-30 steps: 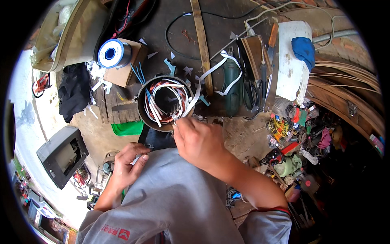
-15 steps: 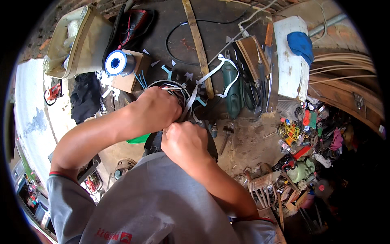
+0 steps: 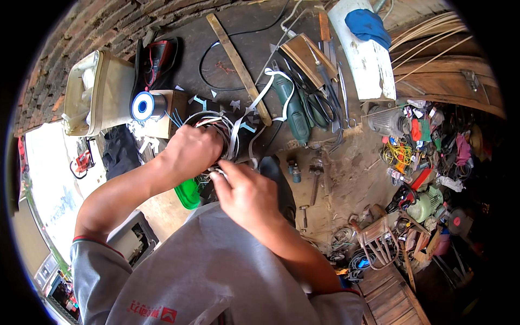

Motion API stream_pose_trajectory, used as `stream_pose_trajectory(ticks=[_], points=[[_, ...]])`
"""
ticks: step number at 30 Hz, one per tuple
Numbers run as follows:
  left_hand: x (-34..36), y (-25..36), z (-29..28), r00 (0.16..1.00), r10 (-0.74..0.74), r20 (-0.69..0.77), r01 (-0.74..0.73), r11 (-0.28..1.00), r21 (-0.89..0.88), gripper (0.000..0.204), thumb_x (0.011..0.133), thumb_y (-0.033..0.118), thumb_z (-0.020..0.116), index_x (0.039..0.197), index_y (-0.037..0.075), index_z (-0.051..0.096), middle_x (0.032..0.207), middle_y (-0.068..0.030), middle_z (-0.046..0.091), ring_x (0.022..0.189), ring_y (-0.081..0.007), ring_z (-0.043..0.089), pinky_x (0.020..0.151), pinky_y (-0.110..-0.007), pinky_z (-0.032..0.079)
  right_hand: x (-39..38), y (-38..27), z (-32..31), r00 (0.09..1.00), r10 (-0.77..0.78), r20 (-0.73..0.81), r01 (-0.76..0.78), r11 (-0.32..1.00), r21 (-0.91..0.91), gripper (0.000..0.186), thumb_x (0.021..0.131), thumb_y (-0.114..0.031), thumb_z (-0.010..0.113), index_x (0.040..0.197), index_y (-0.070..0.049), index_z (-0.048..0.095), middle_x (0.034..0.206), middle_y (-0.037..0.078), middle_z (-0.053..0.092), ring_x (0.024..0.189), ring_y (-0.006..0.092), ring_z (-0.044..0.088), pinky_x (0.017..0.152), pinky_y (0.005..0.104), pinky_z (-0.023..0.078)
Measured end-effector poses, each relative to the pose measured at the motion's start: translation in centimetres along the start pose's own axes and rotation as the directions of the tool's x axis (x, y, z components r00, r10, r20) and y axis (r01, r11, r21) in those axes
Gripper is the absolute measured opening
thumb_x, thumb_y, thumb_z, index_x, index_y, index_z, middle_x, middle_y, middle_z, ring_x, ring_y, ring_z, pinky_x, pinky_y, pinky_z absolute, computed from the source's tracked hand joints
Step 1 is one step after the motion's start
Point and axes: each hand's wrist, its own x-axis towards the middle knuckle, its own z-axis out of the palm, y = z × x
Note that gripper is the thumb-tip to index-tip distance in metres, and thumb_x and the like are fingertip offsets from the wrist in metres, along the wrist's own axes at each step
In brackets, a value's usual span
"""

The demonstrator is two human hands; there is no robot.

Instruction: The person winds a white insulating strip around the copper windings of a motor stator. They repeatedly pull the strip, wrap it around the coils, and tuck the ends into the slots to secure the insulation.

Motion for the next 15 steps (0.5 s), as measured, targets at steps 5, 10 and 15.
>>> stream_pose_trajectory(ticks=[5,10,15], points=[[-1.1,-1.1,0.0,0.975,-0.097,-0.201,0.102,0.995,0.013,0.010,0.076,0.012,0.063,0.085,0.007,0.061,0.083,-0.0060,0.061,0.072,-0.0168,0.068,0.056,-0.030,0.054,1.9,3.4,-1.8,0.993,0.065,-0.093,-0.058,0.995,0.075,0.020,0.093,-0.014,0.063,0.105,0.000,0.070,0.091,0.022,0.071,0.082,0.0374,0.070,0.074,0.0423,0.055],[-1.4,-3.6,-1.5,0.864,-0.247,-0.438,0.225,0.969,-0.104,0.008,0.083,0.006,0.062,0.082,0.005,0.053,0.078,-0.0094,0.056,0.068,-0.0243,0.065,0.054,-0.036,0.053,2.9,5.4,-0.7,0.992,0.122,0.023,-0.124,0.973,0.193,0.023,0.094,-0.013,0.062,0.108,0.003,0.069,0.089,0.020,0.071,0.079,0.0321,0.071,0.072,0.0374,0.054],[-2.0,-5.1,-3.7,0.756,-0.365,-0.544,0.276,0.930,-0.241,0.014,0.084,0.012,0.067,0.083,0.006,0.053,0.077,-0.0089,0.056,0.067,-0.0286,0.064,0.056,-0.040,0.053,3.1,5.7,0.8,0.948,0.295,0.120,-0.306,0.740,0.599,0.028,0.095,-0.019,0.067,0.110,0.004,0.069,0.074,0.006,0.067,0.066,0.0100,0.061,0.061,0.0255,0.049]])
